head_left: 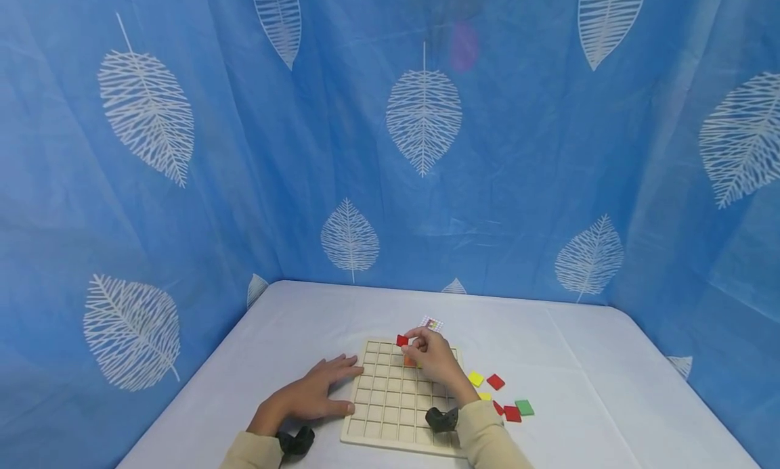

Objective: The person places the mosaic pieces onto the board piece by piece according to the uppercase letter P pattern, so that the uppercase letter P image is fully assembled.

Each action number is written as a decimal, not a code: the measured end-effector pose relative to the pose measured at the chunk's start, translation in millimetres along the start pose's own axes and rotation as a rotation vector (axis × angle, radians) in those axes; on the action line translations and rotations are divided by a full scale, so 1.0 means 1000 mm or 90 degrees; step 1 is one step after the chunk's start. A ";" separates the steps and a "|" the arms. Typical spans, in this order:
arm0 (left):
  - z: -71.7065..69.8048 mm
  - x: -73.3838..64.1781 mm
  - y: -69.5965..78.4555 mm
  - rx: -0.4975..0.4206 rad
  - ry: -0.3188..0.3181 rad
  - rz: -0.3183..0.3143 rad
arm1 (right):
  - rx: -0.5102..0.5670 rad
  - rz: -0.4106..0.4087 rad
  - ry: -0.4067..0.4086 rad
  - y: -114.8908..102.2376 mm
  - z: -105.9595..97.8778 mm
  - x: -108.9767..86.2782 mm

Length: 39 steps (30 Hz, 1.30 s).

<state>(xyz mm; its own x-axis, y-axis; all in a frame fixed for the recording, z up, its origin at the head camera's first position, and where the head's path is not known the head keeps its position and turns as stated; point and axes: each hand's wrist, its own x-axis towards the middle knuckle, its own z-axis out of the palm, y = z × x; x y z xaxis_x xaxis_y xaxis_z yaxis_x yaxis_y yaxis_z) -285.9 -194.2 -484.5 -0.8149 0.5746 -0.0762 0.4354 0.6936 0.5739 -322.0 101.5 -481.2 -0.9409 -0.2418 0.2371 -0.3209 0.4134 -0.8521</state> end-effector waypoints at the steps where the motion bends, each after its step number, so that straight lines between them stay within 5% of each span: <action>1: 0.000 0.000 0.000 -0.001 0.000 0.000 | -0.005 0.001 -0.007 0.001 0.001 0.000; 16: 0.001 0.000 0.001 0.005 0.002 0.009 | -0.053 0.029 -0.043 0.005 0.006 -0.001; 39: 0.000 0.000 0.001 -0.005 0.006 0.006 | -0.106 0.009 -0.021 0.002 0.016 0.000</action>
<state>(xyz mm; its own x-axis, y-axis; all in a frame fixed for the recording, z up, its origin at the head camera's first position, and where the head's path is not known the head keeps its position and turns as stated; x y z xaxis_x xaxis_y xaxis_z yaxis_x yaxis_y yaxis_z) -285.5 -192.9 -483.9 -0.8144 0.5769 -0.0625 0.4401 0.6842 0.5815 -321.1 88.1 -490.5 -0.9424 -0.2618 0.2080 -0.3235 0.5566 -0.7652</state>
